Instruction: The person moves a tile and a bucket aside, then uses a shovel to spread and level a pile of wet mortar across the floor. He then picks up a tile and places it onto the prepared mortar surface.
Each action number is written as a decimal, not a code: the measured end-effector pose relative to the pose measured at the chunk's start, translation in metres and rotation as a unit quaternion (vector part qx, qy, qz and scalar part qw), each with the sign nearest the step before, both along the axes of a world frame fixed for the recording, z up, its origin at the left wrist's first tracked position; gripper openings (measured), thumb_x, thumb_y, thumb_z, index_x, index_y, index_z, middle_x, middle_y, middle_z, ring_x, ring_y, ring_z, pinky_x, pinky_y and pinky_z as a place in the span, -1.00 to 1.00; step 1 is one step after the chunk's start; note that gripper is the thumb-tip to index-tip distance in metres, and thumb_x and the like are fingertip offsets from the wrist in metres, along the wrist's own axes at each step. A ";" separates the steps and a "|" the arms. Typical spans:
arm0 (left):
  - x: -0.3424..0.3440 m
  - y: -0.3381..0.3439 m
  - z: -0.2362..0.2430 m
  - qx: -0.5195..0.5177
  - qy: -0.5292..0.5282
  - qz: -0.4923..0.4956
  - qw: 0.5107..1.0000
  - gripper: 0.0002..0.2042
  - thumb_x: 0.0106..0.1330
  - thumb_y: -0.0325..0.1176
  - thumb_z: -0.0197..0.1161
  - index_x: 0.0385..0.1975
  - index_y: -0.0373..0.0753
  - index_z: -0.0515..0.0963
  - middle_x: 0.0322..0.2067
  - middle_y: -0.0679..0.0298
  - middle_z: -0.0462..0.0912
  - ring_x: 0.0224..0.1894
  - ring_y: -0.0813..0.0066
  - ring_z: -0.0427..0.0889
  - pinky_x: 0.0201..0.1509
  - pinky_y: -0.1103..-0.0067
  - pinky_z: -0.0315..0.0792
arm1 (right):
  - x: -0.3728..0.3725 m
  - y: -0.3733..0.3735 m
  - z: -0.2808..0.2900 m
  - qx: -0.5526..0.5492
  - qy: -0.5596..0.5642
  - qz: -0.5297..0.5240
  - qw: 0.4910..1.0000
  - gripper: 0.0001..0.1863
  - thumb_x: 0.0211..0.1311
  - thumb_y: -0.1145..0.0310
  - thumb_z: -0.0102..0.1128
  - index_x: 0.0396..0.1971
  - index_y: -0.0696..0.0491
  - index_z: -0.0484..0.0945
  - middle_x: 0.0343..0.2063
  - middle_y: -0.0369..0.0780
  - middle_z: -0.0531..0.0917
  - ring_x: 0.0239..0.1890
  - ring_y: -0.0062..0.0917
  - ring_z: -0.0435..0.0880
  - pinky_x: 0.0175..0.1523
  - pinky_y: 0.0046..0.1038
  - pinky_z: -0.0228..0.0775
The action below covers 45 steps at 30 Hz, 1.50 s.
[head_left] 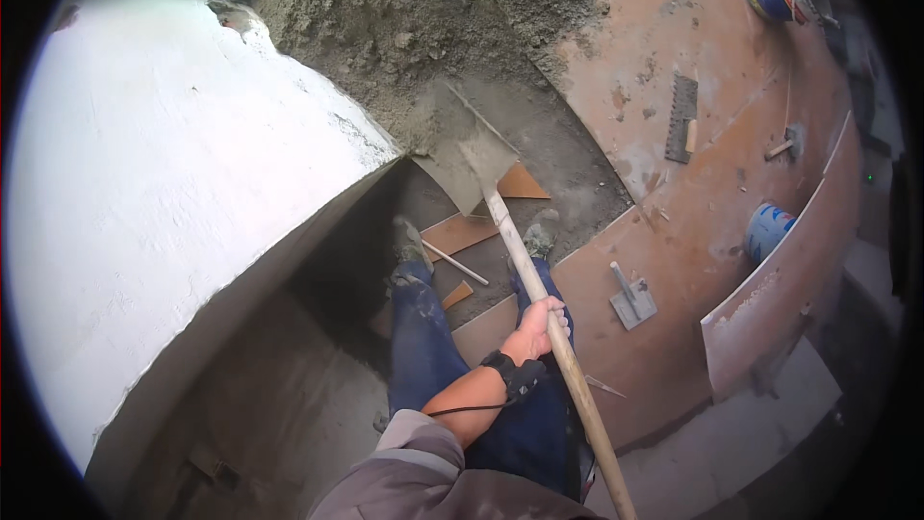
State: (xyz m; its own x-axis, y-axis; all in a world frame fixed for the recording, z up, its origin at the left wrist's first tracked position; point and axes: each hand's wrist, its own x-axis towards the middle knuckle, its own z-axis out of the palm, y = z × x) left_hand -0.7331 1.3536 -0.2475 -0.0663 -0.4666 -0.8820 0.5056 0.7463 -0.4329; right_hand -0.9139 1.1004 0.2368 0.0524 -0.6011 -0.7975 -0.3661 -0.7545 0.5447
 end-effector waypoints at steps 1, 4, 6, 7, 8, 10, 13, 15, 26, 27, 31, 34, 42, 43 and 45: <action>0.006 0.001 0.005 0.008 -0.006 0.008 1.000 -0.88 0.00 -0.48 0.12 -0.56 -0.16 0.30 -0.68 0.32 0.30 -0.69 0.44 0.32 -0.58 0.44 0.30 | -0.003 -0.003 0.008 -0.001 -0.001 -0.001 1.000 -0.46 0.09 0.14 0.12 0.08 0.04 0.38 -0.28 -0.05 0.58 -0.27 -0.23 0.57 -0.14 -0.26 0.41; -0.007 -0.001 0.002 0.027 -0.005 -0.016 1.000 -0.88 -0.01 -0.48 0.12 -0.56 -0.17 0.31 -0.68 0.31 0.30 -0.69 0.44 0.31 -0.59 0.43 0.30 | -0.046 -0.024 0.018 0.008 -0.099 0.177 0.979 -0.48 0.08 0.03 0.11 -0.07 0.13 0.49 -0.48 -0.10 0.57 -0.47 -0.24 0.55 -0.32 -0.23 0.40; -0.013 -0.017 0.000 0.037 0.027 -0.063 0.997 -0.88 -0.03 -0.47 0.13 -0.58 -0.17 0.30 -0.69 0.31 0.29 -0.69 0.44 0.31 -0.59 0.43 0.31 | -0.097 -0.050 0.020 0.007 -0.165 0.293 0.942 -0.44 0.07 -0.04 0.11 -0.18 0.18 0.56 -0.62 -0.13 0.57 -0.60 -0.25 0.53 -0.44 -0.21 0.39; -0.009 -0.033 0.000 0.016 0.030 -0.061 0.998 -0.88 -0.02 -0.47 0.12 -0.59 -0.16 0.30 -0.70 0.33 0.27 -0.69 0.45 0.31 -0.59 0.44 0.29 | -0.206 -0.114 0.052 0.049 -0.144 0.372 0.916 -0.50 0.06 -0.01 0.13 -0.26 0.17 0.57 -0.64 -0.15 0.55 -0.61 -0.27 0.52 -0.46 -0.24 0.39; -0.008 -0.038 -0.007 -0.024 0.033 -0.023 0.999 -0.88 0.00 -0.48 0.11 -0.57 -0.16 0.30 -0.68 0.33 0.28 -0.68 0.45 0.30 -0.58 0.45 0.29 | -0.182 -0.116 0.066 0.042 -0.129 0.381 0.914 -0.50 0.06 -0.01 0.13 -0.26 0.17 0.57 -0.64 -0.15 0.55 -0.61 -0.27 0.52 -0.46 -0.24 0.39; -0.005 -0.042 -0.001 -0.019 0.009 -0.034 0.999 -0.88 0.01 -0.47 0.11 -0.59 -0.16 0.29 -0.70 0.34 0.27 -0.68 0.45 0.28 -0.55 0.46 0.29 | -0.208 -0.109 0.057 0.027 -0.028 0.189 0.981 -0.60 0.05 0.05 0.17 -0.35 0.13 0.58 -0.62 -0.16 0.54 -0.58 -0.29 0.52 -0.43 -0.29 0.38; 0.013 -0.008 -0.029 -0.060 -0.011 0.032 0.998 -0.88 0.04 -0.43 0.09 -0.62 -0.15 0.28 -0.73 0.37 0.26 -0.70 0.47 0.28 -0.59 0.49 0.26 | -0.017 -0.037 -0.009 0.021 0.043 0.123 0.991 -0.56 0.10 0.09 0.10 -0.10 0.08 0.48 -0.40 -0.06 0.57 -0.39 -0.22 0.55 -0.24 -0.26 0.41; 0.053 0.042 -0.056 0.000 -0.013 0.010 1.000 -0.88 0.05 -0.42 0.06 -0.63 -0.15 0.27 -0.74 0.38 0.24 -0.71 0.48 0.27 -0.60 0.48 0.27 | 0.038 -0.005 -0.062 0.058 0.013 0.121 0.991 -0.56 0.12 0.10 0.08 -0.10 0.10 0.46 -0.35 -0.02 0.59 -0.35 -0.19 0.57 -0.20 -0.25 0.42; 0.130 0.114 -0.122 0.172 -0.065 -0.081 0.980 -0.95 0.12 -0.49 -0.01 -0.51 -0.19 0.28 -0.68 0.32 0.27 -0.69 0.46 0.30 -0.63 0.48 0.29 | 0.010 -0.024 -0.240 0.098 -0.308 0.207 0.923 -0.67 -0.31 0.26 0.26 -0.48 0.08 0.45 -0.58 -0.05 0.53 -0.51 -0.09 0.51 -0.38 -0.13 0.33; 0.131 0.122 -0.115 0.181 -0.066 -0.092 0.977 -0.95 0.12 -0.49 -0.01 -0.51 -0.19 0.28 -0.68 0.32 0.27 -0.69 0.46 0.30 -0.63 0.48 0.29 | 0.040 -0.022 -0.244 0.136 -0.262 0.156 0.943 -0.69 -0.30 0.26 0.26 -0.49 0.10 0.47 -0.62 -0.04 0.53 -0.52 -0.09 0.52 -0.39 -0.17 0.36; 0.138 0.114 -0.081 0.230 -0.052 -0.108 0.966 -0.97 0.12 -0.50 0.02 -0.48 -0.23 0.33 -0.66 0.29 0.30 -0.64 0.40 0.36 -0.58 0.42 0.35 | 0.029 -0.061 -0.259 0.215 -0.233 0.066 0.946 -0.69 -0.30 0.23 0.27 -0.47 0.06 0.53 -0.58 -0.03 0.56 -0.45 -0.08 0.56 -0.31 -0.20 0.42; 0.152 0.126 -0.053 0.397 -0.067 -0.231 0.886 -0.87 0.05 -0.51 0.09 -0.38 -0.33 0.38 -0.60 0.21 0.38 -0.57 0.30 0.44 -0.48 0.35 0.42 | 0.016 -0.092 -0.318 0.305 -0.218 -0.027 0.927 -0.59 -0.34 0.13 0.33 -0.40 0.02 0.59 -0.45 -0.04 0.60 -0.34 -0.09 0.57 -0.19 -0.24 0.44; 0.227 0.153 0.061 0.678 -0.111 -0.311 0.657 -0.81 -0.07 -0.49 0.24 -0.53 -0.34 0.35 -0.57 0.20 0.37 -0.50 0.32 0.44 -0.46 0.35 0.40 | 0.063 -0.060 -0.345 0.402 -0.218 -0.122 0.881 -0.53 -0.34 -0.02 0.34 -0.41 0.01 0.59 -0.44 -0.07 0.61 -0.32 -0.13 0.58 -0.21 -0.27 0.43; 0.231 0.148 0.079 0.636 -0.140 -0.289 0.701 -0.82 -0.04 -0.49 0.23 -0.53 -0.28 0.34 -0.57 0.25 0.35 -0.49 0.37 0.43 -0.42 0.37 0.42 | 0.078 -0.066 -0.331 0.412 -0.226 -0.100 0.877 -0.57 -0.32 0.01 0.33 -0.45 0.00 0.58 -0.46 -0.09 0.61 -0.32 -0.13 0.57 -0.23 -0.25 0.42; 0.229 0.137 0.099 0.505 -0.229 -0.214 0.804 -0.83 0.00 -0.50 0.19 -0.43 -0.25 0.35 -0.54 0.24 0.35 -0.50 0.33 0.41 -0.39 0.41 0.39 | 0.071 -0.078 -0.307 0.368 -0.263 -0.077 0.889 -0.60 -0.30 0.03 0.33 -0.48 0.01 0.56 -0.47 -0.09 0.61 -0.33 -0.13 0.57 -0.24 -0.24 0.41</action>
State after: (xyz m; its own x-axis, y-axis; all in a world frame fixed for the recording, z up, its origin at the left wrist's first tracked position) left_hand -0.5043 1.4908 -0.1488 0.4089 0.4827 -0.7745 0.7433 0.3162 0.5895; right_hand -0.8430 1.0228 -0.0705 0.4959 0.0403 -0.8675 -0.5535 -0.7550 -0.3515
